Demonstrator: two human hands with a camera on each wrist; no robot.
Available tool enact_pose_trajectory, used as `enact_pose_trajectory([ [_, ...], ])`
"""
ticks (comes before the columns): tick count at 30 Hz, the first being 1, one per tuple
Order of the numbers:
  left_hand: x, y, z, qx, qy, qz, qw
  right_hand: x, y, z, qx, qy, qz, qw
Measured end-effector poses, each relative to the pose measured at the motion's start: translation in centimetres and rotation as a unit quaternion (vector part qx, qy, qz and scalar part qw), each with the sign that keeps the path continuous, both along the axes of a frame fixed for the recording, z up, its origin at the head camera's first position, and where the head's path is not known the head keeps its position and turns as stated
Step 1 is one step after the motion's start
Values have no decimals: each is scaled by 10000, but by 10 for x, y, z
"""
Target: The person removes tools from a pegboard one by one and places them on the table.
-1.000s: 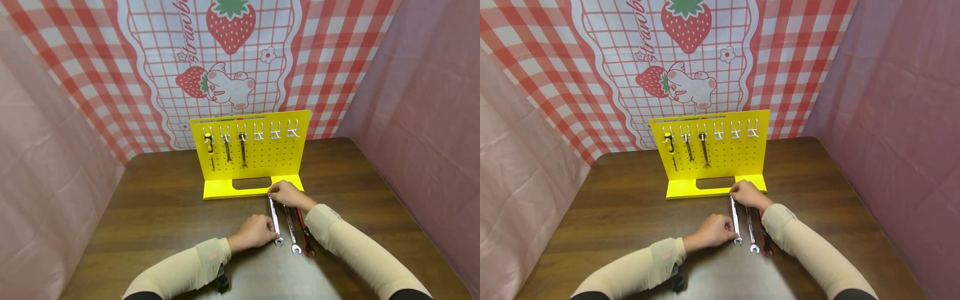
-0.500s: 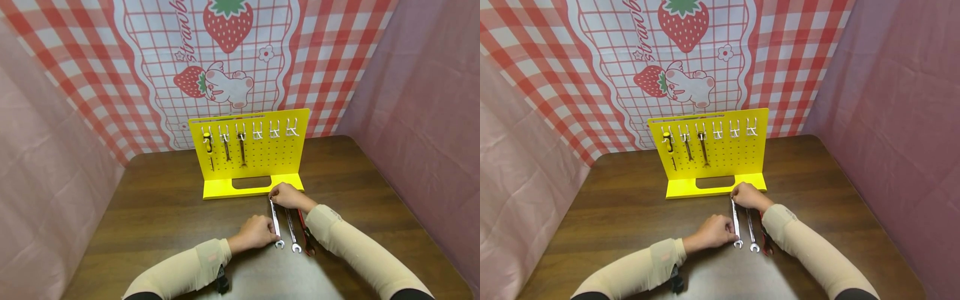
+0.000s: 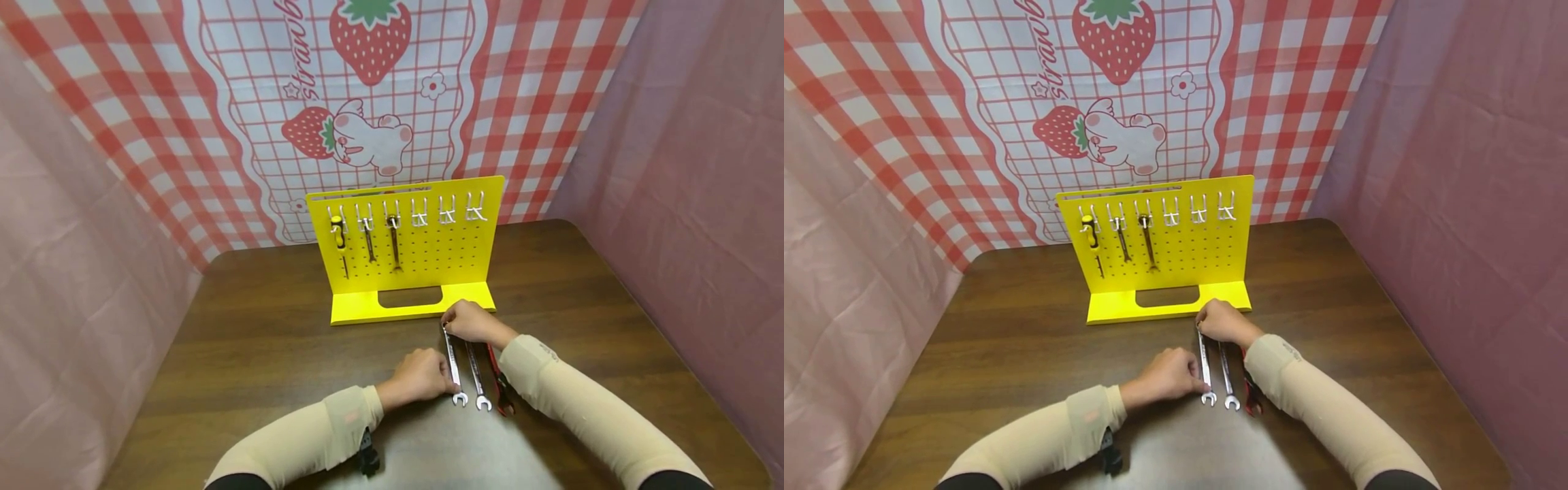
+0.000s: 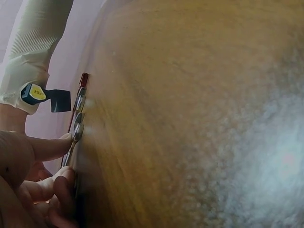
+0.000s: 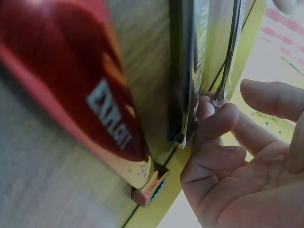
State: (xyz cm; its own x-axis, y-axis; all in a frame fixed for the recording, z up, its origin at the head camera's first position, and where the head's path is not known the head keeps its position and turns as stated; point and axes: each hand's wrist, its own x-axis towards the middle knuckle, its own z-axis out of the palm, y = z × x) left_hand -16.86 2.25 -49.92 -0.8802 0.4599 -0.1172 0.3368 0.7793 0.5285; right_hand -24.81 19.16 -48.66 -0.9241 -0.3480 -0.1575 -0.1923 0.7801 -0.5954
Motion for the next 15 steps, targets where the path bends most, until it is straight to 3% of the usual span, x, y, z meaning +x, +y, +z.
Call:
enact_pose_trajectory([
  [11,-2,1,1,-122,-87,-39,9999,3,-2,3,122,-61,-27,9999],
  [15,-7,-1,-1,169,-106,-193,9996,1,-1,9,116,5,53,9999],
])
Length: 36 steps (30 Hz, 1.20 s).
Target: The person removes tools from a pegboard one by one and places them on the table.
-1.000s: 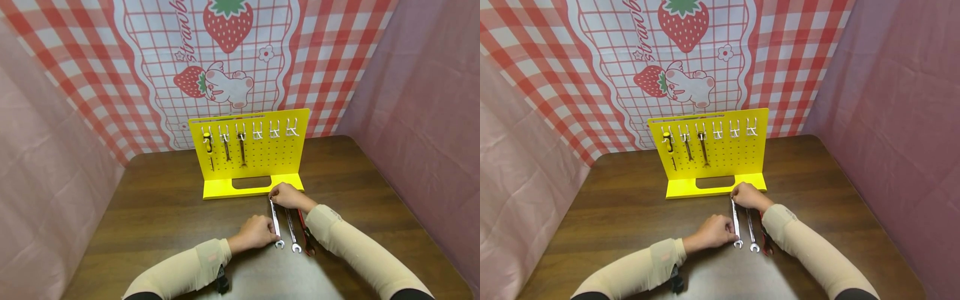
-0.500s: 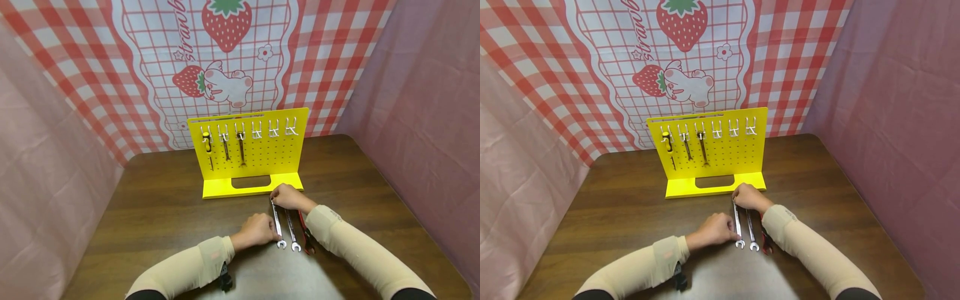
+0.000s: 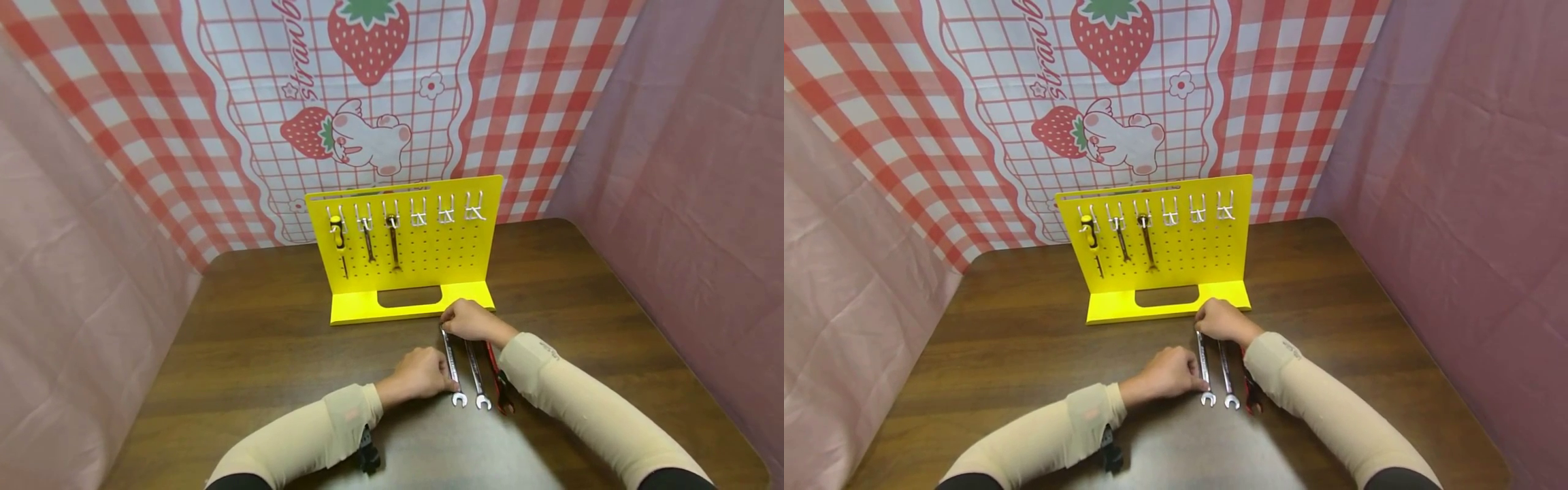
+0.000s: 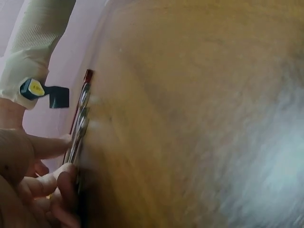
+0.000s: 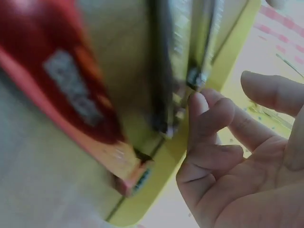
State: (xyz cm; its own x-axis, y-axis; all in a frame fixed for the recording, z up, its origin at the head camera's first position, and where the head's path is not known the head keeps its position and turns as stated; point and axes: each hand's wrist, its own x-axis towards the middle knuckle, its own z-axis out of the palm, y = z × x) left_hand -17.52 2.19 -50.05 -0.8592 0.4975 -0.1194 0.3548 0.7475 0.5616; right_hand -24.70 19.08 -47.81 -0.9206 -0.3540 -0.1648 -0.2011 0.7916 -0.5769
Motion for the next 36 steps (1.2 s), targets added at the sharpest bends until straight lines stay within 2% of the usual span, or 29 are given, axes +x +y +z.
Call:
enact_pose_trajectory([
  [3,-10,-3,0,598,-41,-15,9982,-5,1,9,-223,230,-51,9995],
  [6,-24,-7,5,1266,-63,252,9916,-12,-1,22,-665,642,-137,9956],
  [9,-41,-11,13,1760,72,598,9825,-21,-5,34,-1236,952,-270,9874],
  [15,-72,-20,25,2181,638,1292,9652,-34,-22,50,-2031,1654,-562,9634],
  [21,-97,-30,25,2366,1004,2020,9451,-45,-43,55,-2392,2640,-820,9308],
  [24,-107,-33,25,2466,1076,2299,9353,-50,-52,57,-2478,2912,-796,9206],
  [29,-119,-35,26,2661,1024,2587,9229,-57,-63,63,-2440,2948,-792,9205],
  [32,-124,-36,26,2665,1015,2645,9213,-62,-67,66,-2409,2923,-742,9225],
  [36,-128,-37,28,2598,1036,2655,9226,-67,-72,69,-2415,3019,-645,9200],
])
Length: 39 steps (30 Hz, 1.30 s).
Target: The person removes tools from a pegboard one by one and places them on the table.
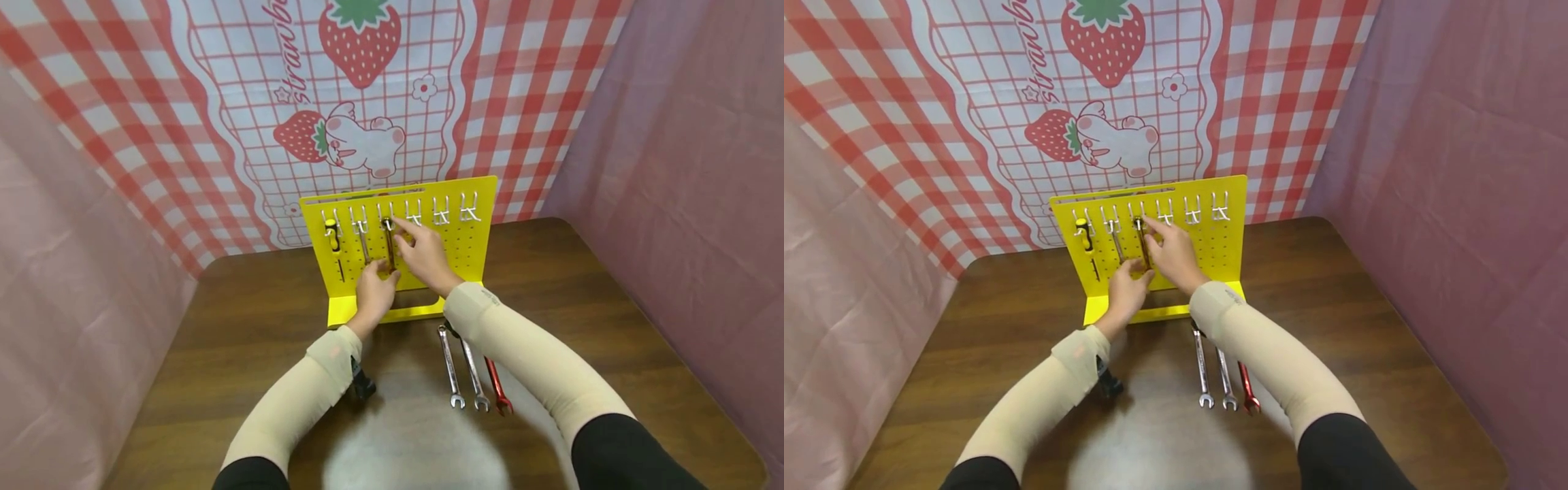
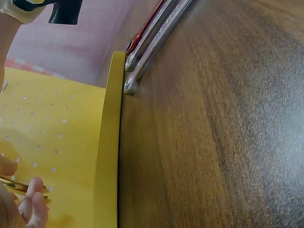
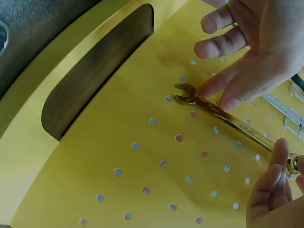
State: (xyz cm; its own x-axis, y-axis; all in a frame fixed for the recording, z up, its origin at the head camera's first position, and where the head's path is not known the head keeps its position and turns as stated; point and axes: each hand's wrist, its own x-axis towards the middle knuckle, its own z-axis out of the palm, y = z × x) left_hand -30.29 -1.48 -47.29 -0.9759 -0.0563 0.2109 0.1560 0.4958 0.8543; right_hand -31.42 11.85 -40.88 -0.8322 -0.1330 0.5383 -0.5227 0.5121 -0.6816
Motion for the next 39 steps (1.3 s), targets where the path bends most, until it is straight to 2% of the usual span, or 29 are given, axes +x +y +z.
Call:
enact_pose_trajectory([
  [4,-2,-1,1,-93,37,12,9999,-3,-5,3,66,14,2,10000],
  [11,-2,-3,-1,-269,86,9,9996,-5,-14,5,63,-459,84,9989],
  [16,-3,-5,-1,-363,164,41,9992,-4,-18,10,-356,-811,250,9958],
  [20,-3,-6,-1,-325,89,-21,9994,-2,-19,10,-709,-986,282,9922],
  [29,1,-8,-4,-158,-130,-209,9996,-3,-17,5,-963,-886,214,9912],
  [39,4,-13,-11,248,-296,-676,9970,3,-15,7,-1172,-800,221,9896],
])
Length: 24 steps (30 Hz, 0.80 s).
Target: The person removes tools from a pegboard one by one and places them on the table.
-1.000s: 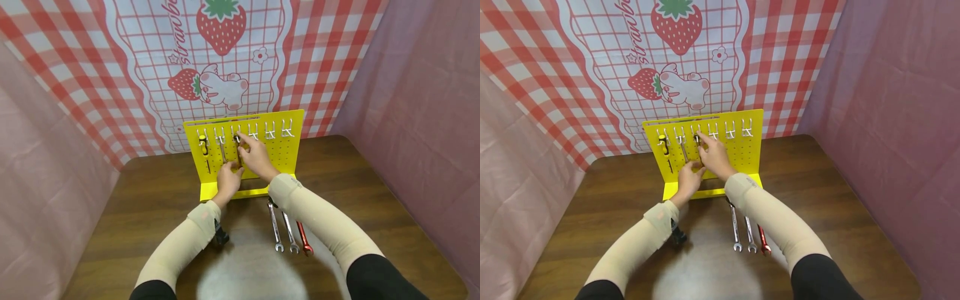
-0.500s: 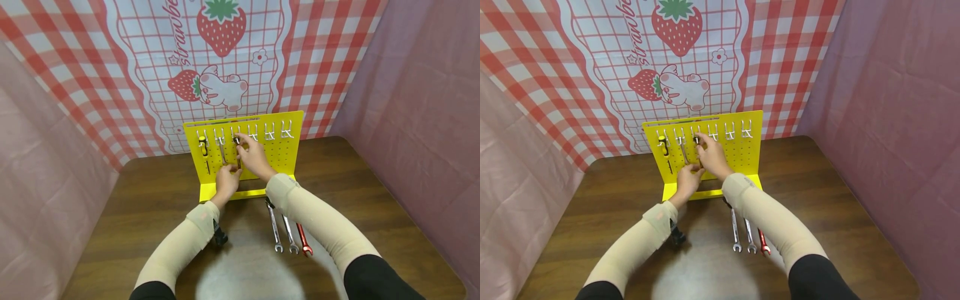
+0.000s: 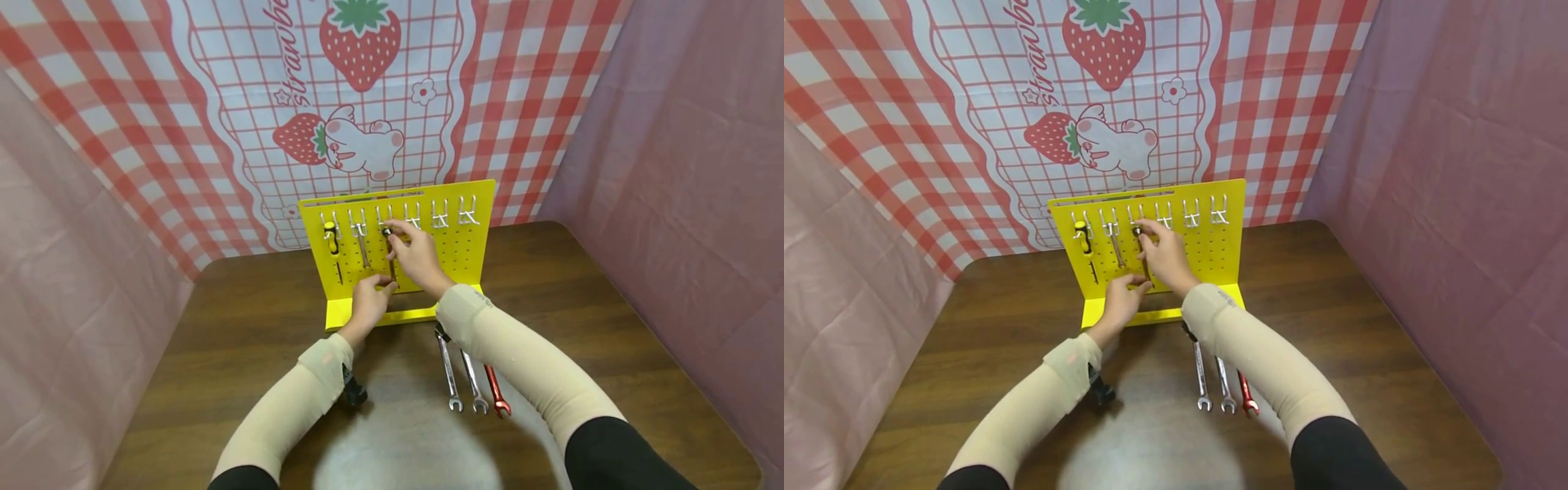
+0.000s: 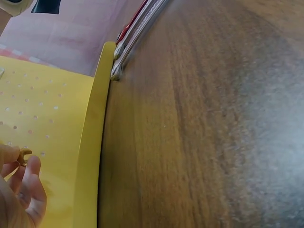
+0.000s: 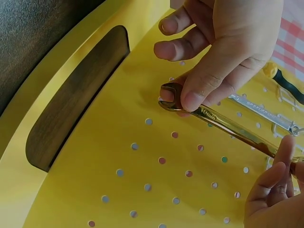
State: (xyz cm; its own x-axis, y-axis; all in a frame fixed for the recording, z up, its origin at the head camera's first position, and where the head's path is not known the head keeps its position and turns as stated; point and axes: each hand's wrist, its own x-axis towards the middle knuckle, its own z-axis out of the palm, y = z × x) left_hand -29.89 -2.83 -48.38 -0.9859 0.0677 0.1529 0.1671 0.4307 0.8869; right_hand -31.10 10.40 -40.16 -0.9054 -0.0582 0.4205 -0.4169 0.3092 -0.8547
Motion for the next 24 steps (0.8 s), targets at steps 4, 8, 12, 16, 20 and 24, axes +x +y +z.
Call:
enact_pose_trajectory([
  [4,4,0,1,-5,38,-155,9999,3,1,2,-31,62,-20,10000],
  [8,9,0,1,-91,166,-285,9994,5,3,2,5,115,-16,9999],
  [12,16,-1,1,4,196,-477,9987,7,5,2,22,115,14,9999],
  [16,23,-2,3,53,204,-623,9978,8,7,4,40,64,66,9999],
  [20,31,-4,9,4,189,-775,9968,10,9,8,108,-12,105,9999],
  [24,38,-6,15,46,125,-927,9956,12,11,13,167,-80,142,9997],
])
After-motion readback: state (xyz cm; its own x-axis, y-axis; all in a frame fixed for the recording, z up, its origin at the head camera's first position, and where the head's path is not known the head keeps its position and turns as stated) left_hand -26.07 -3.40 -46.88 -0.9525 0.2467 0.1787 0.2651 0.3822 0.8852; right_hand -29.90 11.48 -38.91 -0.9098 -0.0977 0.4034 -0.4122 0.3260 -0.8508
